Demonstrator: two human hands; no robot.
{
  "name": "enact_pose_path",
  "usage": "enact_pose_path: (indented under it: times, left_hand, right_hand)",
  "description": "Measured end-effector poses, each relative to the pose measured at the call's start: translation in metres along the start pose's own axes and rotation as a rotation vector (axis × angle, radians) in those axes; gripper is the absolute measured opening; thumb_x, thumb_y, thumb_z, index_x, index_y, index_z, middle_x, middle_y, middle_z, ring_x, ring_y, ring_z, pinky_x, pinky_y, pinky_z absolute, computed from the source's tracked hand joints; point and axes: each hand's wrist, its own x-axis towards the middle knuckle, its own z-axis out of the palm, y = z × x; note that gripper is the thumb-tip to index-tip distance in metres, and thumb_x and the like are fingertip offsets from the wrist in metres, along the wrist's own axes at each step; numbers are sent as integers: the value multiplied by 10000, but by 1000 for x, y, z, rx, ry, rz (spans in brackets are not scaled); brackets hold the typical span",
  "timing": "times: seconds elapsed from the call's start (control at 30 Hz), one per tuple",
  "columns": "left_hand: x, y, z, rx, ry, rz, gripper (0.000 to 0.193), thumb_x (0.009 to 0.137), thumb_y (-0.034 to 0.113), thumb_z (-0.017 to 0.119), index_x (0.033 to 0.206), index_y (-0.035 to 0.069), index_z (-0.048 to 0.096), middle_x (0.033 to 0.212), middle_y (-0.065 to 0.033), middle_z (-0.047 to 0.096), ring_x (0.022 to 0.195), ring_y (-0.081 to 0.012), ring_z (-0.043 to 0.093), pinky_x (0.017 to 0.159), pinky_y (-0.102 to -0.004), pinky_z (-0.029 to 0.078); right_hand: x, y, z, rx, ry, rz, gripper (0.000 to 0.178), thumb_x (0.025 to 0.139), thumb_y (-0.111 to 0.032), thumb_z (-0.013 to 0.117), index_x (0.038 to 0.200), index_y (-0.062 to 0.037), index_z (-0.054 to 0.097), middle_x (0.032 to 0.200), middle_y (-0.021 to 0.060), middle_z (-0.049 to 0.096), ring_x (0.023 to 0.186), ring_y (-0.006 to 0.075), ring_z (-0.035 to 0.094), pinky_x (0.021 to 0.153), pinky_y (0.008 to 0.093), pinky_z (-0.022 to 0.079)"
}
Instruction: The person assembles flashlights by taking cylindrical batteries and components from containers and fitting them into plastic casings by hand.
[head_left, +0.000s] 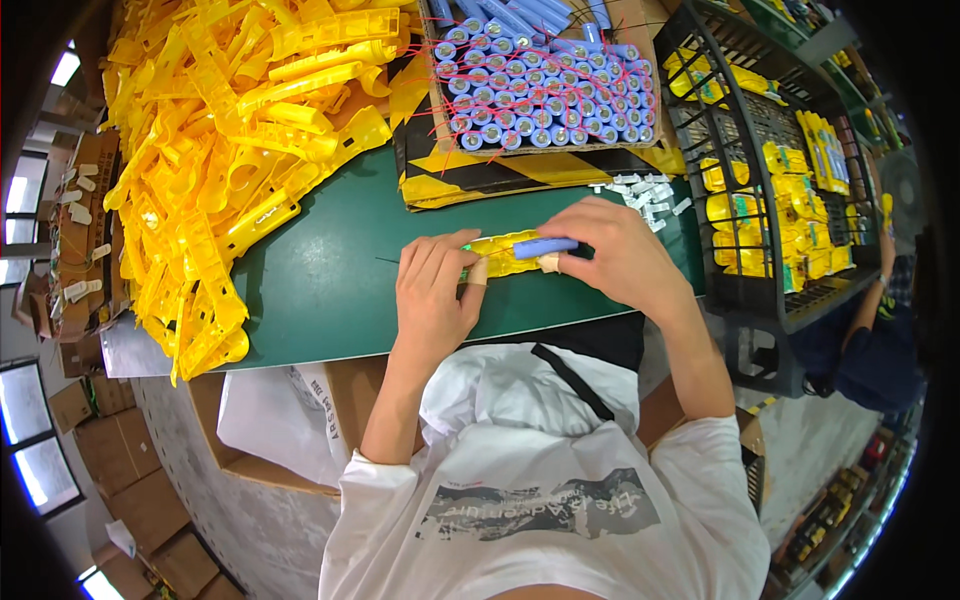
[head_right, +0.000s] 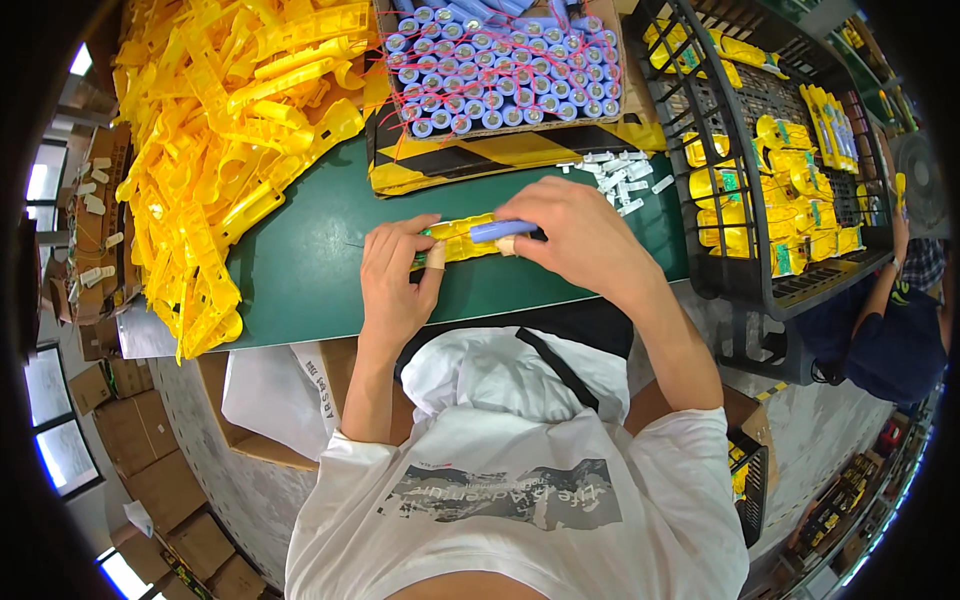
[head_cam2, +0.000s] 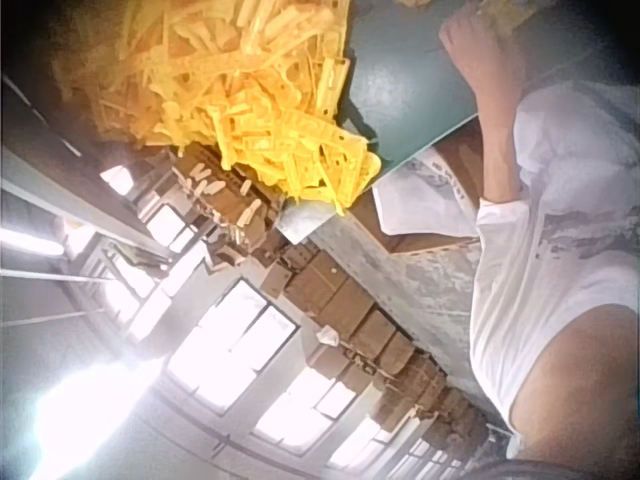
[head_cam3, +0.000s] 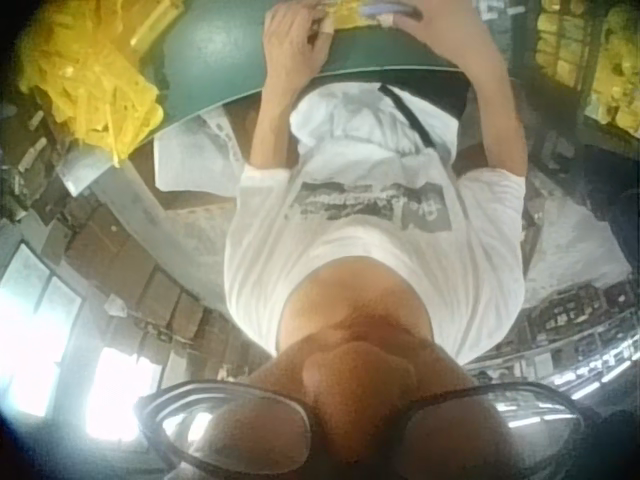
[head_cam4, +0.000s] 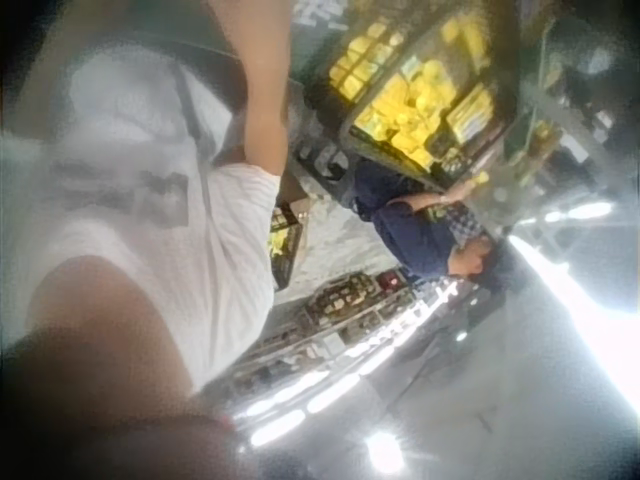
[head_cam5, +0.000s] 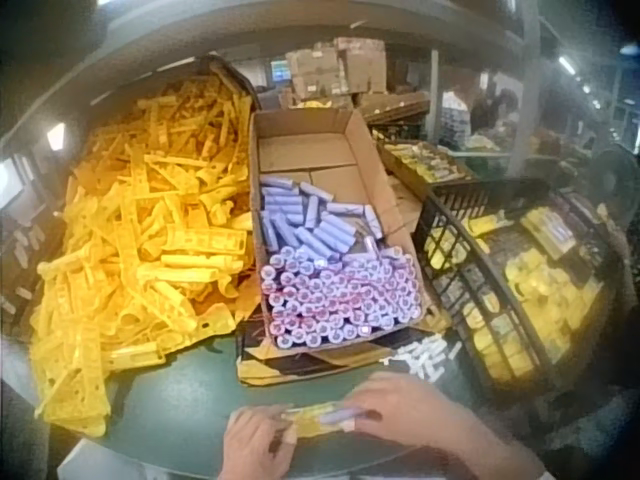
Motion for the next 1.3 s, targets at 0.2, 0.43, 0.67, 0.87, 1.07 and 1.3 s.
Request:
enact_pose_path:
  times: [0.2, 0.43, 0.67, 0.87, 1.07, 1.3]
  left_hand:
    - [-1, -3, 2, 4, 13, 8, 195, 866, -25, 773, 964, 26, 612, 1182, -106, 765, 1020, -336, 679, 954, -444, 495]
    - [0, -4, 1, -31, 7, 1, 193, 869, -31, 768, 972, 27, 617, 1184, -109, 764, 1023, -335, 680, 951, -441, 494]
    - [0, -4, 0, -9, -2, 38, 190, 874, -32, 761, 989, 26, 622, 1185, -117, 759, 1012, -337, 690, 943, -447, 500]
    - [-1, -4, 0, -1, 1, 49, 196, 864, -33, 759, 986, 26, 617, 1186, -116, 753, 1018, -335, 690, 949, -452, 500]
    - [0, -4, -2, -28, -28, 5, 237, 843, -16, 756, 1058, 15, 659, 1184, -112, 747, 1032, -329, 685, 953, -450, 495]
    - [2, -3, -11, -88, -92, -30, 257, 832, 60, 792, 1075, 28, 714, 1205, -114, 735, 1071, -327, 668, 966, -437, 481]
  right_hand:
    - [9, 1, 5, 4, 79, -151, 278, 807, -105, 871, 1077, -72, 816, 972, 77, 788, 910, 286, 717, 784, 377, 569]
    - [12, -4, 16, 170, -16, 74, 264, 841, -161, 848, 1095, -91, 826, 1012, 81, 806, 789, 320, 729, 723, 420, 577]
    - [15, -15, 17, -129, -46, -62, 231, 862, -217, 819, 1065, -109, 793, 931, 71, 757, 831, 336, 720, 764, 437, 580]
    - [21, -15, 21, -97, 35, -287, 266, 874, -206, 814, 1122, -119, 772, 1014, 33, 739, 902, 289, 707, 805, 425, 580]
    - [24, -7, 29, -60, 13, -321, 238, 901, -173, 783, 1135, -126, 767, 1043, 16, 729, 928, 248, 719, 761, 398, 587]
    - [25, -17, 27, -69, -48, -238, 198, 903, -142, 774, 1100, -131, 758, 1075, -13, 718, 936, 241, 714, 721, 404, 584]
